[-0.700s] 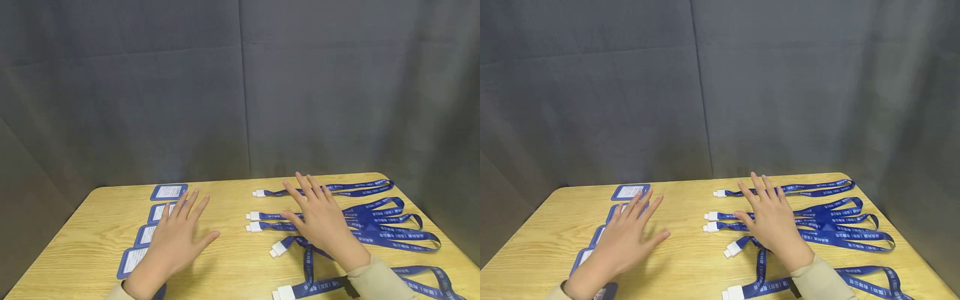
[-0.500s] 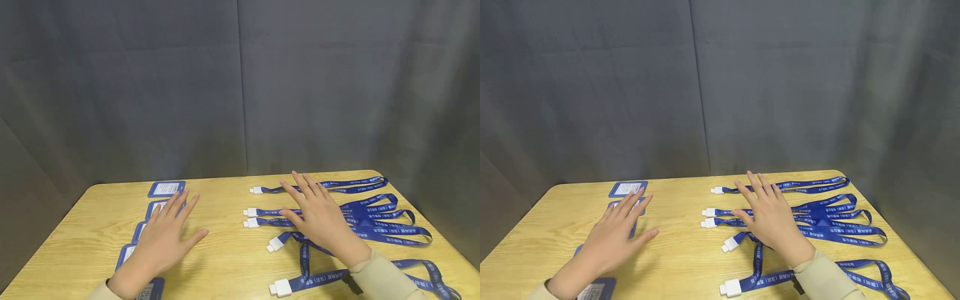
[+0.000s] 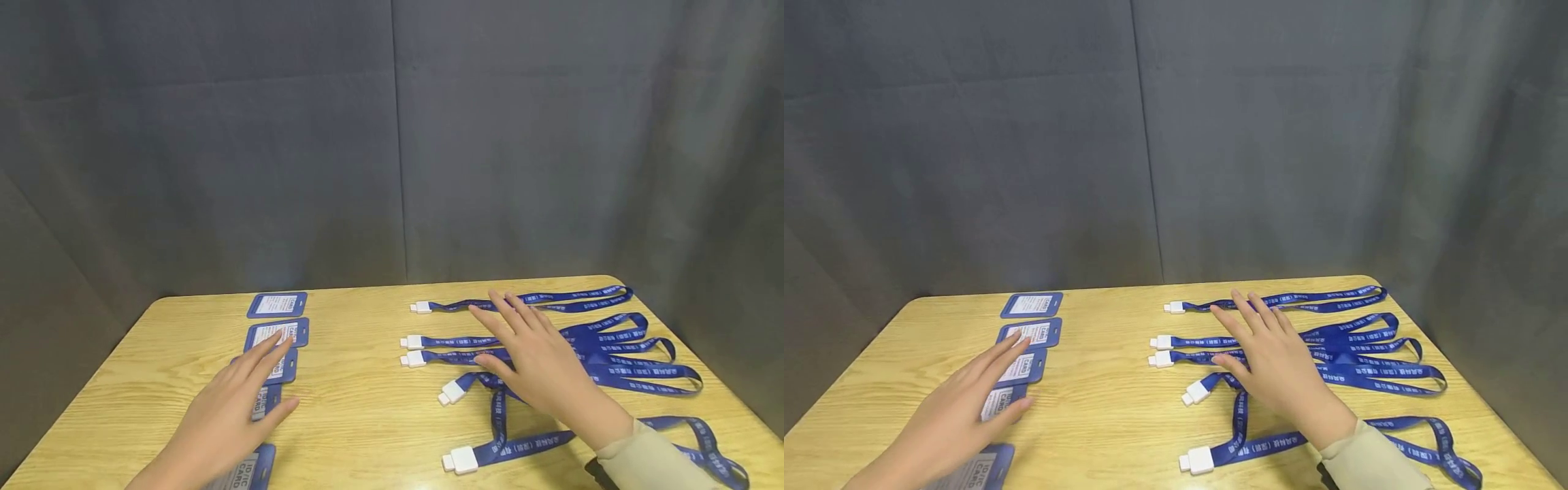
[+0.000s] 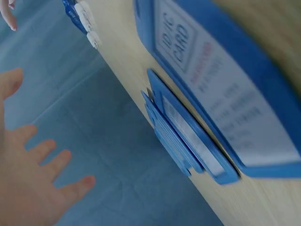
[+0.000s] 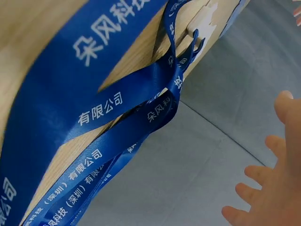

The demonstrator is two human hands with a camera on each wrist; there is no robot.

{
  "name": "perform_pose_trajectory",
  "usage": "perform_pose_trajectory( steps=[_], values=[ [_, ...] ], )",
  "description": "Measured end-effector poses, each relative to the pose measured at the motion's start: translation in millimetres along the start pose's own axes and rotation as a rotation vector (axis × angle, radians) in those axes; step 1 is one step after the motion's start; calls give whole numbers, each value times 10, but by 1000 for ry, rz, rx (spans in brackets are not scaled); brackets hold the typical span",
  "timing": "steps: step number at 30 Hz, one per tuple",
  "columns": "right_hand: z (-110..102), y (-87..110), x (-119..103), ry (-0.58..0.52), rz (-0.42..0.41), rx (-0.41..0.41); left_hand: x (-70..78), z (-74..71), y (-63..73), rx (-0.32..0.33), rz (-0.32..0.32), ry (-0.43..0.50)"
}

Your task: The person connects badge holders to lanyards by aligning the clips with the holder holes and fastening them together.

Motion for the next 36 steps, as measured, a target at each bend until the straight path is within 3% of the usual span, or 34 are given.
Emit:
perform_pose_trajectory(
  steps=[11, 17, 22, 25, 28, 36],
  values=[
    [-20, 216, -116, 22, -61, -26, -221, 21, 301, -73, 23, 8],
    [-1, 274, -166, 12, -101, 4, -401, 142, 413, -281, -32, 56],
    [34, 281, -193, 12, -101, 9, -496, 238, 464, -401, -59, 95],
    [73, 289, -211, 8, -93, -4, -551, 286, 487, -473, -106, 130],
    [101, 292, -228, -9, -85, -8, -586, 314, 504, -489, -99, 120],
    [131, 301, -270, -54, -83, 7, -596, 333, 551, -428, 10, 38]
  ],
)
Point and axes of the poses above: each hand's wrist, its own y-axis away from the middle knuckle, its own z-axis out of the palm, x = y × z, the point moved 5 cm from there along -y, towards the middle knuckle, and after that the axes turned 2 degrees about z, right-handed, at the moved point
